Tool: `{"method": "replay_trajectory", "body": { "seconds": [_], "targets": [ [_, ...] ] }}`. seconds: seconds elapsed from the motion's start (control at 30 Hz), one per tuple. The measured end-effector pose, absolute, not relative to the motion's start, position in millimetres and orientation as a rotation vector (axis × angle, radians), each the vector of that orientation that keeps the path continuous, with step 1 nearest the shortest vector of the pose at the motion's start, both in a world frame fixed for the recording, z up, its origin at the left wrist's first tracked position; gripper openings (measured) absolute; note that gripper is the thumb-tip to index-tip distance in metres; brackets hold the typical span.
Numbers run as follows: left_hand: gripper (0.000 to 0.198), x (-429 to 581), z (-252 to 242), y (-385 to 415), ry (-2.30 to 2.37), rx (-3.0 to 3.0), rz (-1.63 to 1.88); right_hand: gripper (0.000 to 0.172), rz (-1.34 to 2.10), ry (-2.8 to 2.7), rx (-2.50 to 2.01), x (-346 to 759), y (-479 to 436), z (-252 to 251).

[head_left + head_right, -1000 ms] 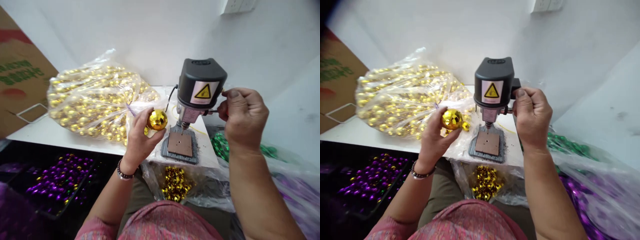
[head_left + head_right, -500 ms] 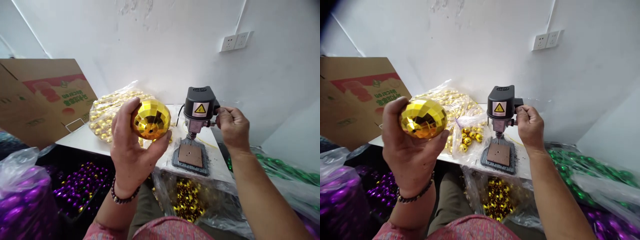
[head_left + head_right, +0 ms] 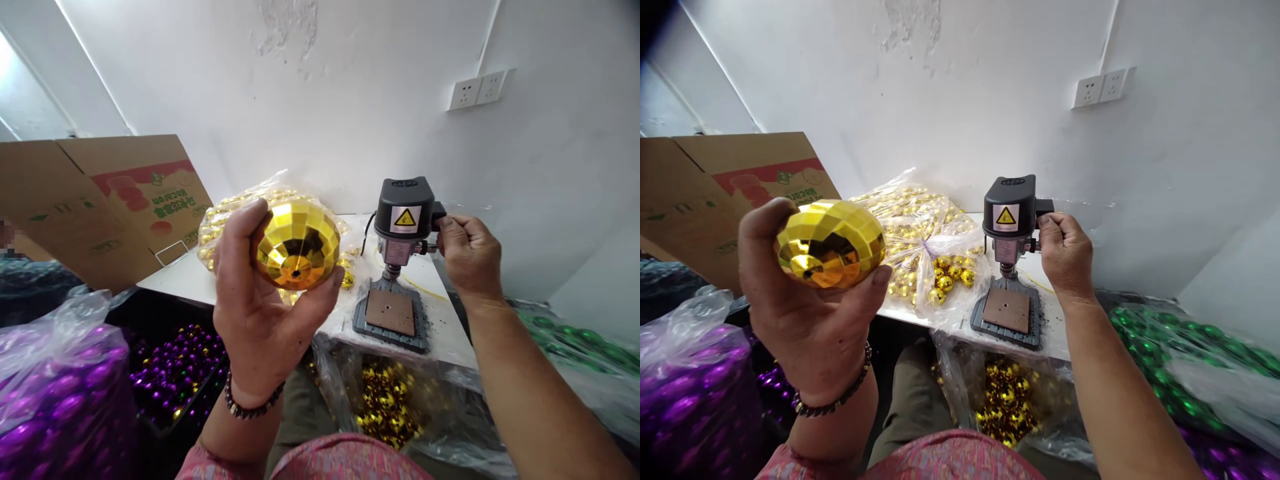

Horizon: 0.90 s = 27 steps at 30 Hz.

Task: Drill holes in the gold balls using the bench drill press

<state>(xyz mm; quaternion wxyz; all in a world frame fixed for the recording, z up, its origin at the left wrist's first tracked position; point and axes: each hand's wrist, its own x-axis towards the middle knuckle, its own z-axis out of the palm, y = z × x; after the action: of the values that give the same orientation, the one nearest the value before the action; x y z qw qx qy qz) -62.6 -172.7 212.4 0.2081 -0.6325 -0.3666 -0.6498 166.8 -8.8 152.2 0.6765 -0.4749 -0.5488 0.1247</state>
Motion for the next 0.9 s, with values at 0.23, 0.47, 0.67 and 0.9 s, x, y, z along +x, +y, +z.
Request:
{"method": "replay_trajectory", "body": {
  "seconds": [0.23, 0.47, 0.67, 0.9],
  "targets": [
    [0.064, -60, 209, -173, -1.033, -1.78, -1.833, 0.031, 0.277, -1.243, -1.06, 167, -10, 148],
    [0.066, -67, 203, -173, -1.085, -1.769, -1.765, 0.026, 0.261, -1.232, -1.047, 167, -9, 149],
    [0.064, -71, 195, -168, -1.106, -1.814, -1.774, 0.018, 0.258, -1.239, -1.058, 166, -12, 152],
    [0.077, -83, 142, -157, -1.192, -2.241, -1.527, 0.017, 0.172, -1.292, -1.188, 172, -3, 157]
  ]
}}
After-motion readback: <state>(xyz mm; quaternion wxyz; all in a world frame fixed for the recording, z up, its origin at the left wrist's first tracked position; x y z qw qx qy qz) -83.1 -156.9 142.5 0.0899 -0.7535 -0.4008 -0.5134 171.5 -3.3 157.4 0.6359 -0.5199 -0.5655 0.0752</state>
